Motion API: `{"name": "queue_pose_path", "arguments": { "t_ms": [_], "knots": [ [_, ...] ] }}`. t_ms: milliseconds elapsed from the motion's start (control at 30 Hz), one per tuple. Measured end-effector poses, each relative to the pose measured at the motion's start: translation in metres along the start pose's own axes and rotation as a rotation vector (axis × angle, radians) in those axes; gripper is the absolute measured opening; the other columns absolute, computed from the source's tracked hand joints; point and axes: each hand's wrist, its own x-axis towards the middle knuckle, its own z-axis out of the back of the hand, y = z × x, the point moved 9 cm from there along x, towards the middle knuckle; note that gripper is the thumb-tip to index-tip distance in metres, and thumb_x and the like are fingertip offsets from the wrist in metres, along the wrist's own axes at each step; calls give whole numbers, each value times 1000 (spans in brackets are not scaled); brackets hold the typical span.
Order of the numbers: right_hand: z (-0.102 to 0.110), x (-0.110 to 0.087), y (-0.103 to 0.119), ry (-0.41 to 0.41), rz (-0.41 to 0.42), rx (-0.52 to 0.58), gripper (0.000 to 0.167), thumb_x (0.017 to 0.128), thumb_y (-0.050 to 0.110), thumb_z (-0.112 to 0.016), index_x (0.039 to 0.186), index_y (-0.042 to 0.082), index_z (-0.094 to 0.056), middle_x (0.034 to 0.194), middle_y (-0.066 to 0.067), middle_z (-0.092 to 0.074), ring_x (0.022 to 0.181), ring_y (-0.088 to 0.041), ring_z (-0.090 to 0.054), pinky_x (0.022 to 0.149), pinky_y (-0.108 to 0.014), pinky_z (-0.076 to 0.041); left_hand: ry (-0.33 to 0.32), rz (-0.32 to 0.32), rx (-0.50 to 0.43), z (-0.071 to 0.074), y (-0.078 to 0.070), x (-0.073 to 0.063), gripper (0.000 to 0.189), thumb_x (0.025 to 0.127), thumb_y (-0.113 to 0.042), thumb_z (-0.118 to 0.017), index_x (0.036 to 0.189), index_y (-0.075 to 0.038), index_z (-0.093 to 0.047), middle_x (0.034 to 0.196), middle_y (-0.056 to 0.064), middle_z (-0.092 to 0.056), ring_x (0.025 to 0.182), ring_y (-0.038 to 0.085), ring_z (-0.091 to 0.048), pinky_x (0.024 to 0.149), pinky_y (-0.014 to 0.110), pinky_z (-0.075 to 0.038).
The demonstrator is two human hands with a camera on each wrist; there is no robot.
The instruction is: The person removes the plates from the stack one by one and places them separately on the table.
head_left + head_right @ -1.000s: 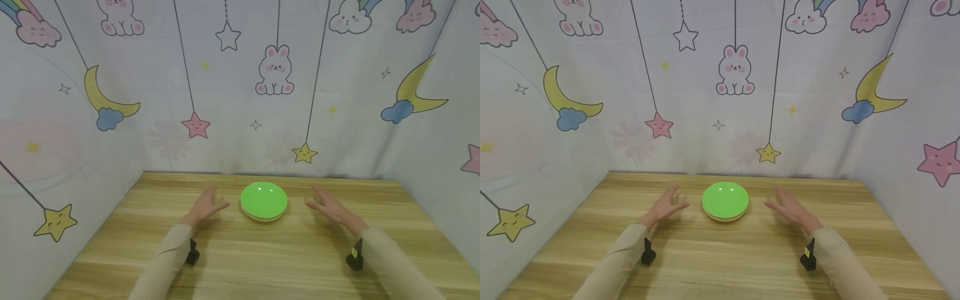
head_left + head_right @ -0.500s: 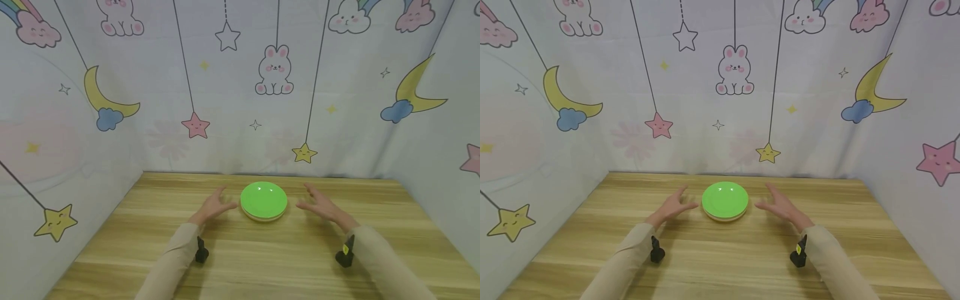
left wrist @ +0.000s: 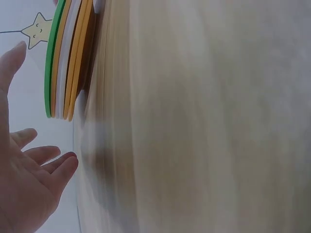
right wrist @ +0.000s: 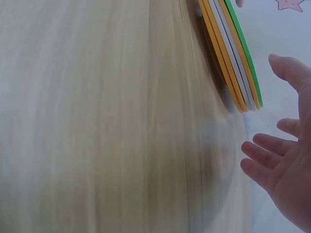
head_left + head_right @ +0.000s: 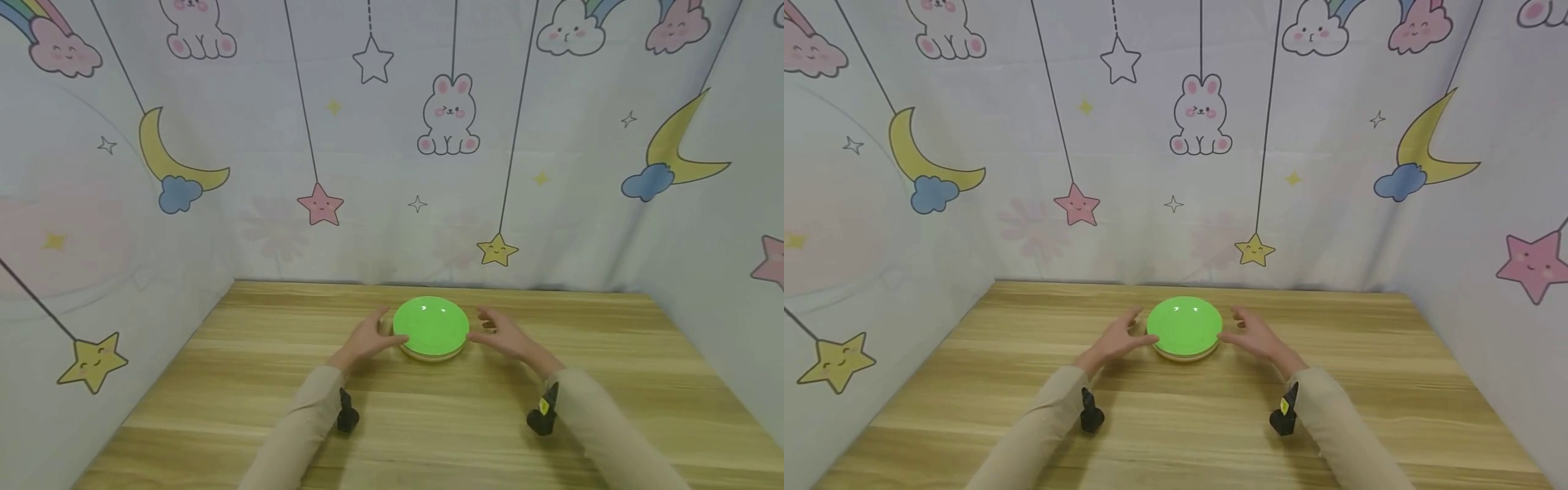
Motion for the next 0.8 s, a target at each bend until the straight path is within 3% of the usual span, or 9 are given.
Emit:
{"name": "queue_pose_path", "arguments": {
  "t_ms": [433,800],
  "knots": [
    [-15,8,6,6,-24,74,77,84,29,-64,138,-10,-25,130,-31,-41,110,-40,-51,91,-46,-46,23,-3,-27,-12,0,3,91,75,-47,-69,141,-2,-26,142,20,-32,128,35,-33,104,47,-31],
    [-14,13,10,-83,-31,54,64,81,22,-68,130,-9,-41,127,-26,-46,101,-33,-57,80,-39,-52,33,-8,-36,-20,-4,3,93,75,-45,-70,140,4,-25,142,22,-30,131,33,-28,108,44,-24]
  ]
}}
